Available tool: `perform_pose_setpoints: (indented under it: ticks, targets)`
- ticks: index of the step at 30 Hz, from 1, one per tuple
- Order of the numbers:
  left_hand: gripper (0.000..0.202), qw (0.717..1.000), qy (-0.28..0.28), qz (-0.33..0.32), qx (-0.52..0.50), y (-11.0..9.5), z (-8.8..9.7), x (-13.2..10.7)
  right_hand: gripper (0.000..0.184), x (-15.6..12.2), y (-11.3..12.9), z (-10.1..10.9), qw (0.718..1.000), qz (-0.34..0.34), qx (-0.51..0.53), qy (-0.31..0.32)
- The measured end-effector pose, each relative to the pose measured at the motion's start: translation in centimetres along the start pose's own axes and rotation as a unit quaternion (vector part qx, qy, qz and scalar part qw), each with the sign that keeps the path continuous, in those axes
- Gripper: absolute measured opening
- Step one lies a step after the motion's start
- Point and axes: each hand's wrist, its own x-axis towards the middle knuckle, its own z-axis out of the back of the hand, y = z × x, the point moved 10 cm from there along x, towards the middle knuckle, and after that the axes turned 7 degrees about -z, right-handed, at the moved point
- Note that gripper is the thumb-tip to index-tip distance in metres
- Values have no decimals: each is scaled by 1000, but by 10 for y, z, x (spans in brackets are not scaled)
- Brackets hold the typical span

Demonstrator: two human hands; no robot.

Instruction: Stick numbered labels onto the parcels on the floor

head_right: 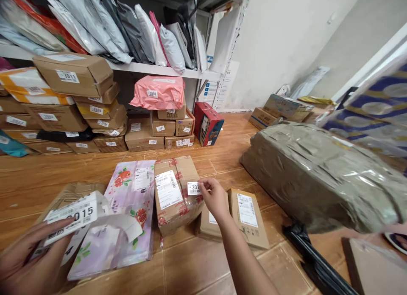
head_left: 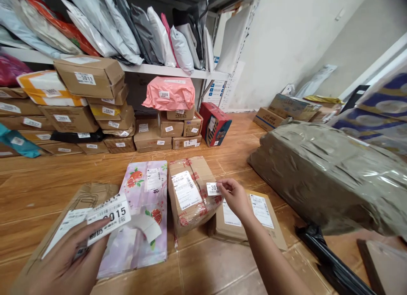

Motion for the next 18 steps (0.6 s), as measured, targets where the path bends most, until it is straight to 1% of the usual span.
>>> perform_pose_setpoints:
  ticks: [1, 2, 4, 5, 6, 8, 9, 10, 11, 13, 14, 15, 16, 17, 18]
  targets:
    - [24, 1000, -19, -20, 6, -1, 0, -1, 28, 3, -3, -4, 1000, 0, -5, 4]
    - [21, 998, -25, -46, 17, -1, -5, -4, 26, 6, -5, -8, 1000, 2, -13, 9]
    - [17, 990, -8, -134, 38, 1, -27, -16, 22, 9, -5, -14, 999, 12, -37, 17]
    - [15, 984, 13, -174, 39, 7, -42, -26, 23, 9, -4, -14, 998, 15, -60, 14]
    - [14, 974, 41, -218, 38, 12, -58, -39, 30, 8, -3, -13, 996, 15, -93, 2]
    - [14, 957, 105, -268, 37, 32, -87, -67, 47, 5, 3, -6, 984, 29, -169, -48]
    - [14, 948, 140, -284, 42, 41, -100, -81, 52, 2, 9, -4, 976, 55, -197, -71]
    - [15, 940, 168, -291, 51, 50, -109, -93, 51, -1, 16, -7, 970, 89, -210, -78]
    - [16, 935, 189, -294, 64, 59, -114, -103, 45, -5, 22, -12, 968, 126, -206, -69]
    - [19, 931, 208, -286, 92, 71, -116, -116, 28, -11, 27, -27, 969, 176, -170, -17]
    - [22, 933, 210, -275, 98, 76, -113, -119, 23, -12, 26, -33, 972, 181, -149, 8]
    - [24, 938, 208, -259, 99, 79, -109, -119, 22, -13, 22, -35, 976, 177, -128, 18]
    - [24, 944, 202, -242, 97, 82, -103, -117, 23, -14, 17, -32, 981, 165, -104, 9]
    - [25, 951, 193, -225, 94, 82, -96, -111, 28, -15, 8, -25, 987, 142, -71, -15]
    - [25, 957, 178, -209, 93, 80, -88, -104, 33, -16, -7, -15, 993, 99, -32, -51]
